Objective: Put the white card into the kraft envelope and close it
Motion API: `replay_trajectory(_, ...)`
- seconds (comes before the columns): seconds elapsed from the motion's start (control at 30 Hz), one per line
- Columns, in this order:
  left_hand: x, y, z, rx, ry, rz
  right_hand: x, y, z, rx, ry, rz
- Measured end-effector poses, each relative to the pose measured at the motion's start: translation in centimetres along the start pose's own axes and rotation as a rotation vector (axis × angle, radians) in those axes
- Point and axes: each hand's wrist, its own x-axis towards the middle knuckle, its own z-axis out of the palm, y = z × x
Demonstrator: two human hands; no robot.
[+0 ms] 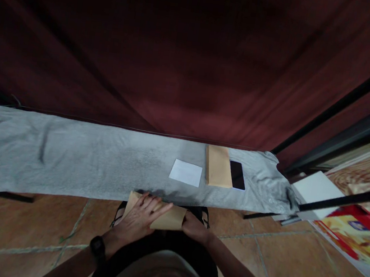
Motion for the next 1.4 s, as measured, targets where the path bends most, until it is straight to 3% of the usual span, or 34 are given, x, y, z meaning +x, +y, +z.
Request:
replay_trajectory(0.13,-0.1,-1.2,-0.2,0.046,0.106,-0.156,0.4,-1.1,-2.8,-0.431,0.285,0.217)
replay_trajectory(0.27,-0.5,-2.8,-0.1,0.052,0.229,-0.321,2.8,-1.6,-5.1,-0.854,0.675,0.198)
replay_trajectory(0.37,-0.6,-3.5,-0.2,0.07,0.302,-0.388,5.1,-1.7,-6.0,-1.174,0.838,0.281)
replay_trajectory(0.47,-0.6,-3.6,-0.7,0.083,0.352,-0.429,7.2,-1.5,-6.1,-1.298,0.942,0.416)
replay_trajectory(0.63,-0.9,-3.6,-0.9,0.089,0.373,-0.462,9.3,-1.4,-6.5,-1.221,1.062,0.47)
replay_trajectory(0.77,-1.1,-4.0,-0.3,0.093,0.369,-0.463,9.5,-1.6,-7.5,-1.105,1.065,0.449)
replay_trajectory(0.97,-1.1,-4.3,0.0,0.094,0.298,-0.483,7.8,-1.6,-7.4,-0.881,0.912,0.267)
replay_trajectory(1.17,-0.8,-4.6,0.3,0.052,0.242,-0.524,5.1,-2.8,-5.8,-0.415,0.82,-0.06)
replay_trajectory(1.3,-0.5,-4.6,0.7,0.036,0.25,-0.511,3.9,-4.3,-5.3,-0.426,0.849,-0.154)
replay_trajectory(1.4,-0.2,-4.3,0.7,0.03,0.257,-0.496,3.5,-4.5,-4.9,-0.467,0.816,-0.131)
